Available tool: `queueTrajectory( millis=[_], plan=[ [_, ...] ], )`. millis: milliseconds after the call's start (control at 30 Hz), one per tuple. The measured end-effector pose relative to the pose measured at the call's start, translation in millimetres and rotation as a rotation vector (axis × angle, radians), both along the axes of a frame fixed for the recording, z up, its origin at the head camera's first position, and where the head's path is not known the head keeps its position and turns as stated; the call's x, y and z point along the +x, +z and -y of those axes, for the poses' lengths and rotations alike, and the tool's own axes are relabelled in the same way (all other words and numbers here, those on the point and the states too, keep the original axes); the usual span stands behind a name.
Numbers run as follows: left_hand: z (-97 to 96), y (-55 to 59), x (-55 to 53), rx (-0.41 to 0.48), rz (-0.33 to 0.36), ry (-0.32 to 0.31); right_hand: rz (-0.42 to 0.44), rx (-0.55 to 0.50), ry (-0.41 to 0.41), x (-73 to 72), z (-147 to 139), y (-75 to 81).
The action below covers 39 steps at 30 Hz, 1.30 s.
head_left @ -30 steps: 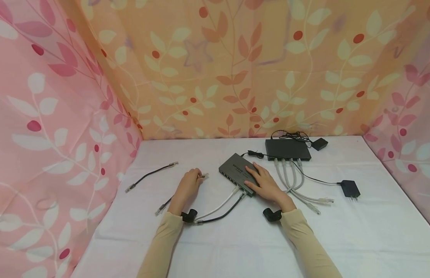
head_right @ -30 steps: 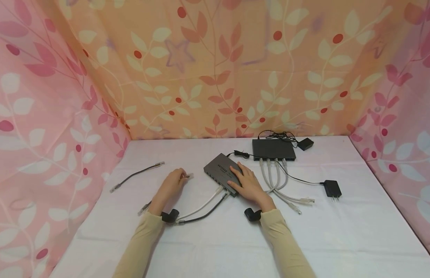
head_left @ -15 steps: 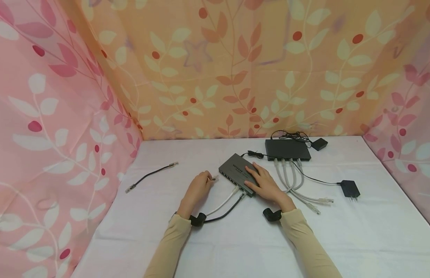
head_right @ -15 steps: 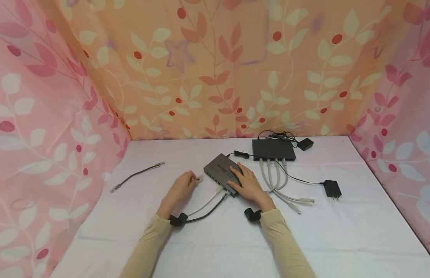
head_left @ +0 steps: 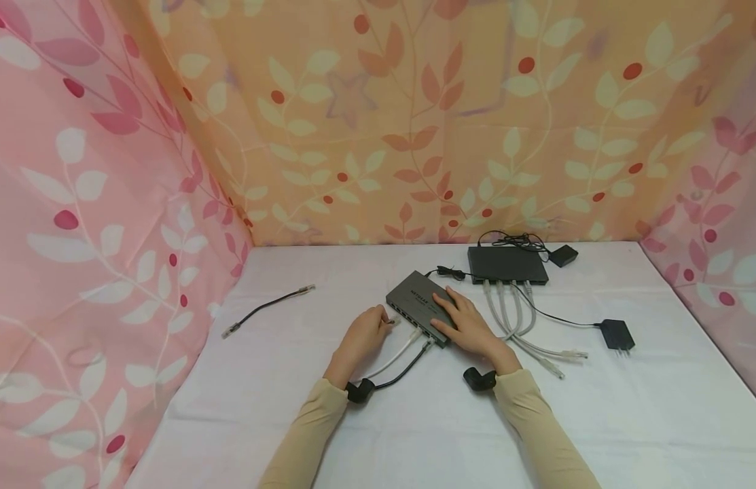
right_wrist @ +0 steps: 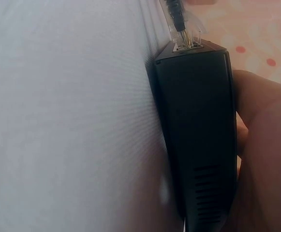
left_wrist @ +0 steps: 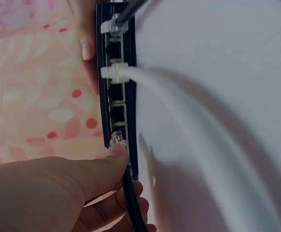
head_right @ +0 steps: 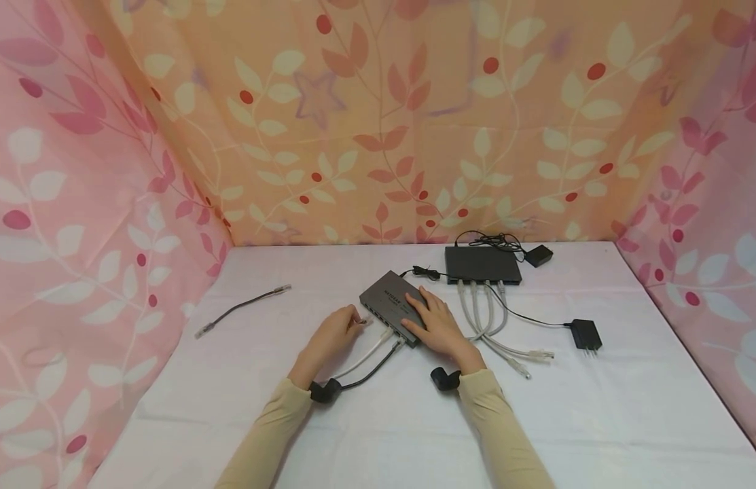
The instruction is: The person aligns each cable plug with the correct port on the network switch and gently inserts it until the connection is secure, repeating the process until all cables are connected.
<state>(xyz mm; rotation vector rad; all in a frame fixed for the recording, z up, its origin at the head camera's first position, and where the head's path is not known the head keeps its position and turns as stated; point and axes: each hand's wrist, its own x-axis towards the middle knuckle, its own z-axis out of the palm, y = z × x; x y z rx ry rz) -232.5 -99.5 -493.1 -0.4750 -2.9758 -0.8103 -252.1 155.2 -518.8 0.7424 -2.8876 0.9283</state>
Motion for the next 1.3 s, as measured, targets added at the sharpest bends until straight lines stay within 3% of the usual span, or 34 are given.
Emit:
queueTrajectory(
  millis=[267,500,900,1300],
  plan=[
    [-11.9,-0.1,3.2,-0.014,0.013,-0.036,0.001,0.001,0.0,0.0,-1,-0.6],
    [-16.2,-0.3,6.9,-0.019,0.019,-0.016,-0.001,-0.002,0.004,-0.8,-1,-0.4],
    [-20.6,-1.0,11.4,-0.012,-0.043,0.006,0.0,-0.003,0.007,-1.6,0,-1.0],
    [-24.5,-5.7,9.0,0.025,-0.014,0.024,-0.001,0.004,-0.001,-2.1,-1,-2.5]
  ],
)
